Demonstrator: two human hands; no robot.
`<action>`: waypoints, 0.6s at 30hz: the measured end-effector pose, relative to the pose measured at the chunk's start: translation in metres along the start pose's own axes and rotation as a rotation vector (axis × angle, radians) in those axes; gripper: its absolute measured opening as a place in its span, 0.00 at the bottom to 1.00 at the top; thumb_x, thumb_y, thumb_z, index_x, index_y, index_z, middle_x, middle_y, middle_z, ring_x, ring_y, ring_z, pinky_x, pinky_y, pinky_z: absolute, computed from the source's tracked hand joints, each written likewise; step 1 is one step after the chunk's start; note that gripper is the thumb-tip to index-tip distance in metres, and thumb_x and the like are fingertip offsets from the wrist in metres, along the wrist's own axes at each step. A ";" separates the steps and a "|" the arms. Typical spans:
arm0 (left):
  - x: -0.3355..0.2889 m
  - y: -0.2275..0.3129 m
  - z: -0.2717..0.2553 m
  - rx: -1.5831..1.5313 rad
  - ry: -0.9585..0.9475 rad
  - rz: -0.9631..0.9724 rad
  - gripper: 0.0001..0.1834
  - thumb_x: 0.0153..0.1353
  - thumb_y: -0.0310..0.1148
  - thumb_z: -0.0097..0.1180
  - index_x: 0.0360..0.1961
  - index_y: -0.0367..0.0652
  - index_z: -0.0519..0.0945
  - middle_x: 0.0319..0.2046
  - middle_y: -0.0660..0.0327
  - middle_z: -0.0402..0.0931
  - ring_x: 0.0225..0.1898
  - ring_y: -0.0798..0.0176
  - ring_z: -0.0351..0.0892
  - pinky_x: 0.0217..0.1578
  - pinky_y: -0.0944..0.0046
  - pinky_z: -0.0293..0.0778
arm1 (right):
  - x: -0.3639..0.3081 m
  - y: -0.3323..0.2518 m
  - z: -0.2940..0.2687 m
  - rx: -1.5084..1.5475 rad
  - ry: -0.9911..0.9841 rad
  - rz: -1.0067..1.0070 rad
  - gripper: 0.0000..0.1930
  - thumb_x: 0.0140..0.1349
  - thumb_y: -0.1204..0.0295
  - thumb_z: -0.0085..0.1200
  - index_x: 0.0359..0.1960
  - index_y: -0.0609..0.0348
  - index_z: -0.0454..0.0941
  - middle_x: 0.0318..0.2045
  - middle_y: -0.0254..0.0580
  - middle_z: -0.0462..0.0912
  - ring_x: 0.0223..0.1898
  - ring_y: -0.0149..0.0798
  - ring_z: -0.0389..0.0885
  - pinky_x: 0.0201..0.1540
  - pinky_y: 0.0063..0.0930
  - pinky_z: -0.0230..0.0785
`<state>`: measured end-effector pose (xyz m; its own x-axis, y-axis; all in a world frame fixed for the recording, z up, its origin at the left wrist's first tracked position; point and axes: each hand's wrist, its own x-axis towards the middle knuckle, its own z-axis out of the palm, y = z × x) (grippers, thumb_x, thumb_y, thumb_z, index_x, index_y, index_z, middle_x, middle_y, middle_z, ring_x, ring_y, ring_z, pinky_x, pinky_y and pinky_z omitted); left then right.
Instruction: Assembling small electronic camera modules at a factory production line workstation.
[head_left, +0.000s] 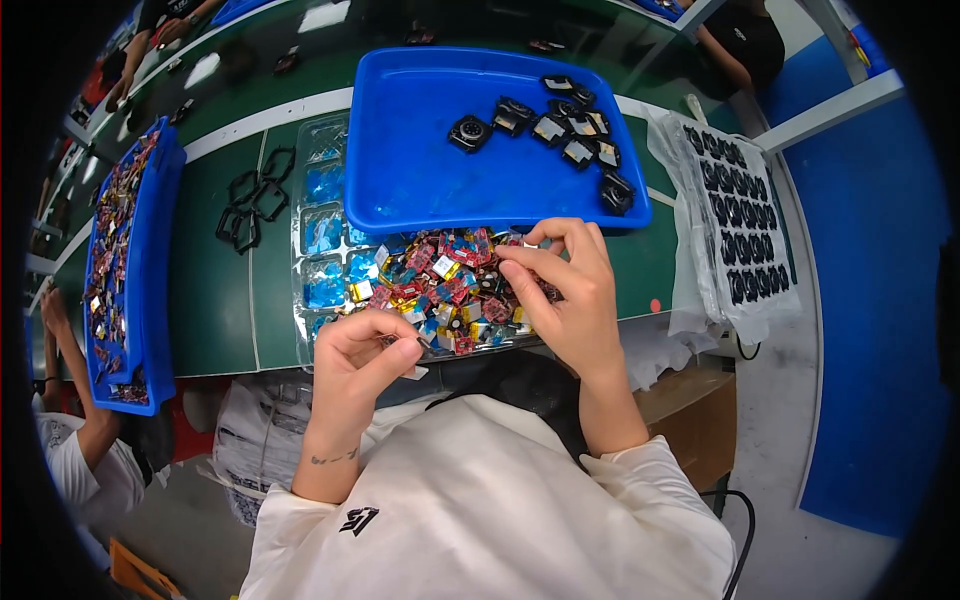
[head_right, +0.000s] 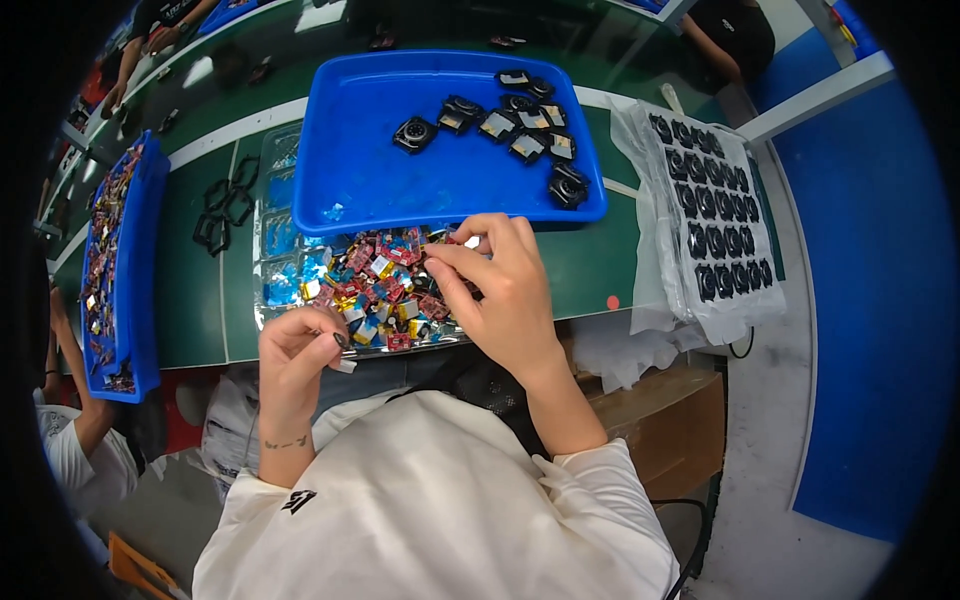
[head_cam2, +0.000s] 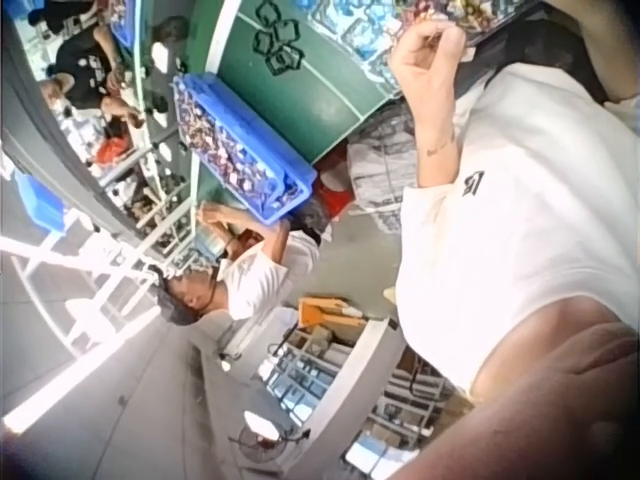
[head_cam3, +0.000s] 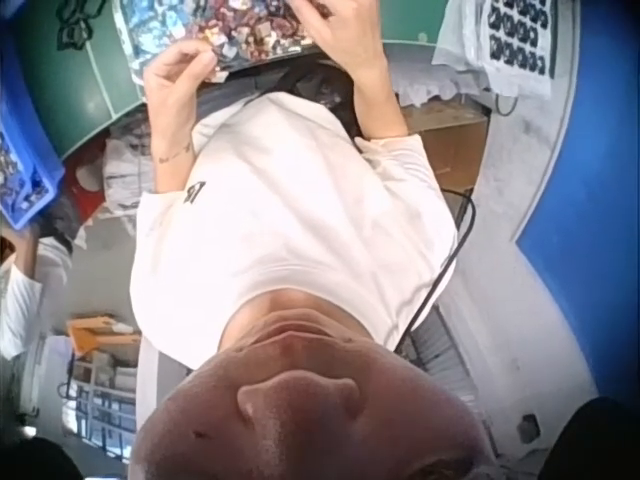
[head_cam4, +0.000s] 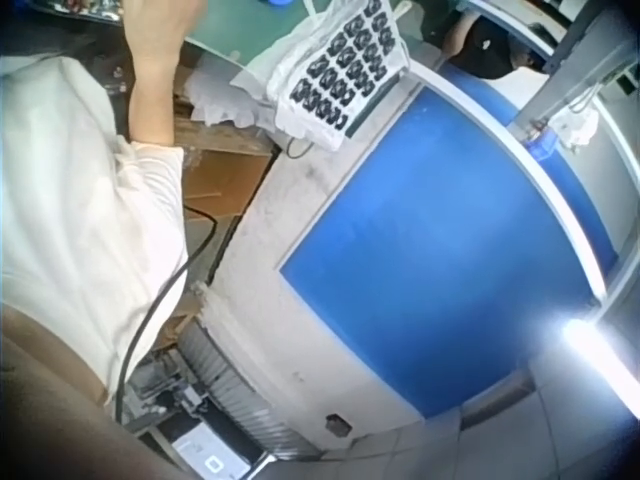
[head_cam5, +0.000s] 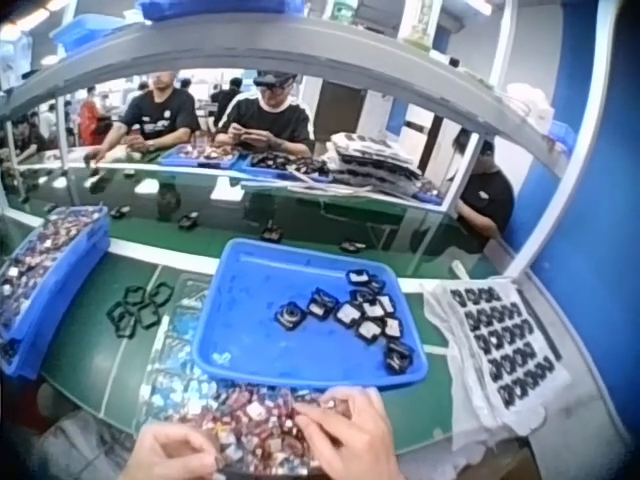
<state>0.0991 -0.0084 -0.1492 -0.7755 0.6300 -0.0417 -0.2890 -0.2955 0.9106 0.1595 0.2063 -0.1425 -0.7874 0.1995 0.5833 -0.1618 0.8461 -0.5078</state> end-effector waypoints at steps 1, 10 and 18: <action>0.000 0.000 0.000 -0.003 -0.003 0.002 0.03 0.55 0.21 0.58 0.30 0.33 0.78 0.28 0.62 0.75 0.28 0.74 0.73 0.26 0.76 0.73 | 0.000 0.004 -0.003 0.001 0.007 0.018 0.05 0.50 0.73 0.61 0.29 0.58 0.83 0.30 0.37 0.74 0.30 0.37 0.67 0.31 0.28 0.63; 0.003 -0.001 -0.001 0.007 -0.002 0.006 0.03 0.54 0.21 0.58 0.30 0.33 0.78 0.27 0.62 0.76 0.28 0.75 0.73 0.27 0.76 0.73 | 0.008 0.053 -0.029 -0.366 0.166 0.244 0.10 0.50 0.72 0.60 0.35 0.60 0.78 0.33 0.43 0.75 0.39 0.45 0.71 0.43 0.35 0.65; 0.002 0.003 0.002 0.026 -0.029 0.006 0.03 0.53 0.21 0.59 0.30 0.33 0.79 0.27 0.61 0.76 0.28 0.73 0.74 0.29 0.75 0.71 | 0.034 0.093 -0.040 -0.353 0.056 0.435 0.20 0.45 0.67 0.64 0.41 0.61 0.80 0.35 0.44 0.82 0.40 0.44 0.74 0.44 0.34 0.67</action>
<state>0.0974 -0.0065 -0.1461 -0.7604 0.6490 -0.0243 -0.2690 -0.2807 0.9213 0.1416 0.3116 -0.1447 -0.7025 0.5848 0.4056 0.3872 0.7922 -0.4717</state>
